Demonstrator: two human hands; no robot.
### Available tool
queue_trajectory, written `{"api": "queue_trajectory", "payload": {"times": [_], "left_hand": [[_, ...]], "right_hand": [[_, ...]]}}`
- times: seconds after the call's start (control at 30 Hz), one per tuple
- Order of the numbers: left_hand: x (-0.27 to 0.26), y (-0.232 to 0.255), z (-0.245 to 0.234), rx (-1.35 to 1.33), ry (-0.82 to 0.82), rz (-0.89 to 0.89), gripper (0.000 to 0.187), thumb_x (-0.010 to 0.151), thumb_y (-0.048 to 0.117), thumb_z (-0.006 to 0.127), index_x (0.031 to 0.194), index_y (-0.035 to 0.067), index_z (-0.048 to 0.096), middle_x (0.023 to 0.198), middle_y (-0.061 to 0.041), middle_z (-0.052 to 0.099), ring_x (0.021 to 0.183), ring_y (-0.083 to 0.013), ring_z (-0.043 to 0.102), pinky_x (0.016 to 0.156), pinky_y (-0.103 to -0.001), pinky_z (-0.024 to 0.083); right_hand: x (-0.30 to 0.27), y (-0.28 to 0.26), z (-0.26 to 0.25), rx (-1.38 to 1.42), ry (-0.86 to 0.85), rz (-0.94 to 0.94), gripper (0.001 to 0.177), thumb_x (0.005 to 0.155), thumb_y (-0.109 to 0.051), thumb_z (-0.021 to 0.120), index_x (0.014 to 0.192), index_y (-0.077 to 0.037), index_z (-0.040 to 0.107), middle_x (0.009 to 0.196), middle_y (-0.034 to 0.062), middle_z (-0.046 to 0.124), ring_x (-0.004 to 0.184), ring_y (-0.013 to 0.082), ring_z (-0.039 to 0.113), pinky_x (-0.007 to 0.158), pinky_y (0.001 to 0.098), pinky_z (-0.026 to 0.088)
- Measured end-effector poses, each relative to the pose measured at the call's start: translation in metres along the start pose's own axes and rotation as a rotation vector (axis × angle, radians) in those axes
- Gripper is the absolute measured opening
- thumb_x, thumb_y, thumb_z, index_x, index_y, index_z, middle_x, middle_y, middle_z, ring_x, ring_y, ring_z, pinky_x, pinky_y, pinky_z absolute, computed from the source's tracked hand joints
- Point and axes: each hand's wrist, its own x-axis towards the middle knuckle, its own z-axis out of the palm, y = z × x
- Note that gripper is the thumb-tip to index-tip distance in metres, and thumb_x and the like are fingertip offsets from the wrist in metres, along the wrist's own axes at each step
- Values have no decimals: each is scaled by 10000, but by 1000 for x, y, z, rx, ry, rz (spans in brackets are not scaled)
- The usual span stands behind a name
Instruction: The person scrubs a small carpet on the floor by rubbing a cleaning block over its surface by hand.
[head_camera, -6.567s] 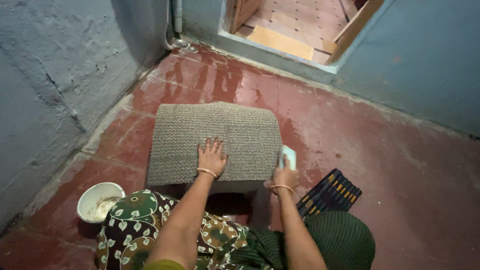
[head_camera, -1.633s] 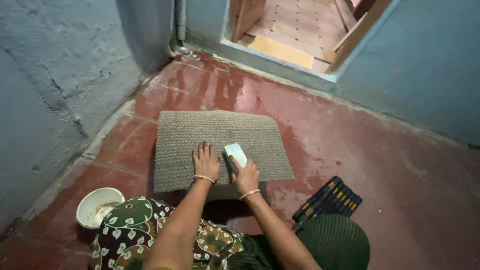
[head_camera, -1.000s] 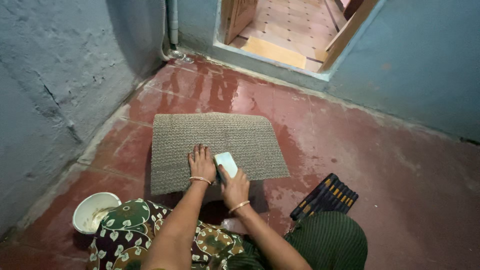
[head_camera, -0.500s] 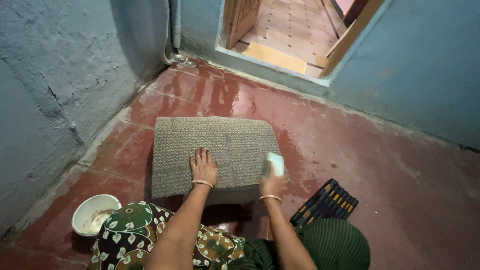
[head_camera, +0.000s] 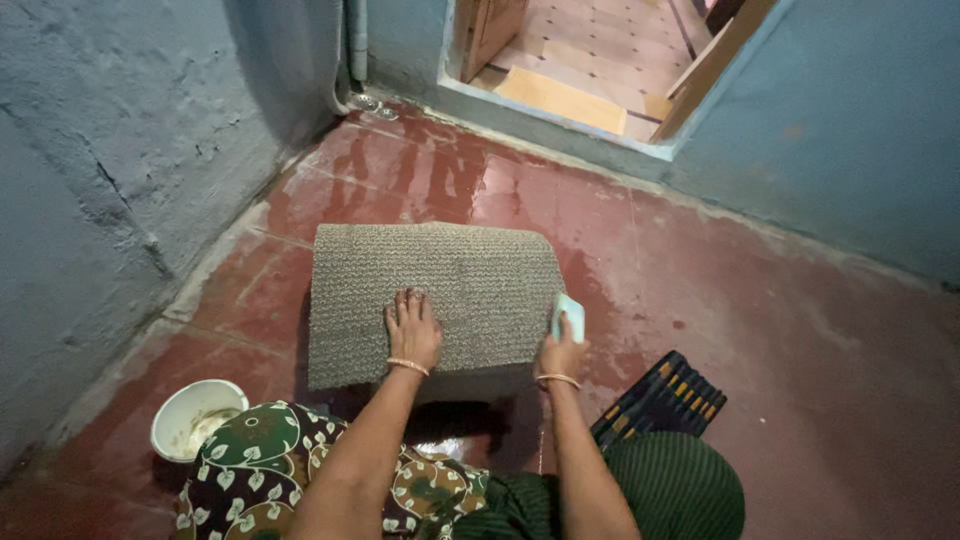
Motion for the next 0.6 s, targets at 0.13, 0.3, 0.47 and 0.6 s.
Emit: {"api": "queue_trajectory", "payload": {"times": [0.13,0.3,0.47,0.6], "left_hand": [[-14,36,-27,-246,-409,402,902,833,574,659,1560,152,331,1652,-78,267,1545,-328,162,1117,-867,43],[-14,54,30,-10,-326,500,701,884,365,561,1531,165,381,1645,-249,199,1516,-456,143,1064,-795,168],[-15,50,73,-2,-187,518,503,1021,201,404,1483,4,436,1556,-244,403,1446,-482,342,1151,-740,222],[-25,32,79,-15,-155,600,495,1004,182,431,1445,-43,459,1510,-287,458,1382,-496,435,1119,-620,349]], "right_hand": [[0,-1,-10,101,30,176,599,894,-377,660,1465,-484,515,1227,252,574,1140,460,592,987,564,481],[11,-1,-13,183,-14,244,627,887,-388,651,1496,-424,503,1248,291,602,1196,476,587,980,567,493],[39,4,2,467,60,183,647,872,-377,691,1451,-138,530,1215,290,657,1108,453,634,942,531,500],[66,-20,7,902,-24,73,634,828,-323,781,1303,49,585,1102,228,668,978,364,643,816,485,507]]}}
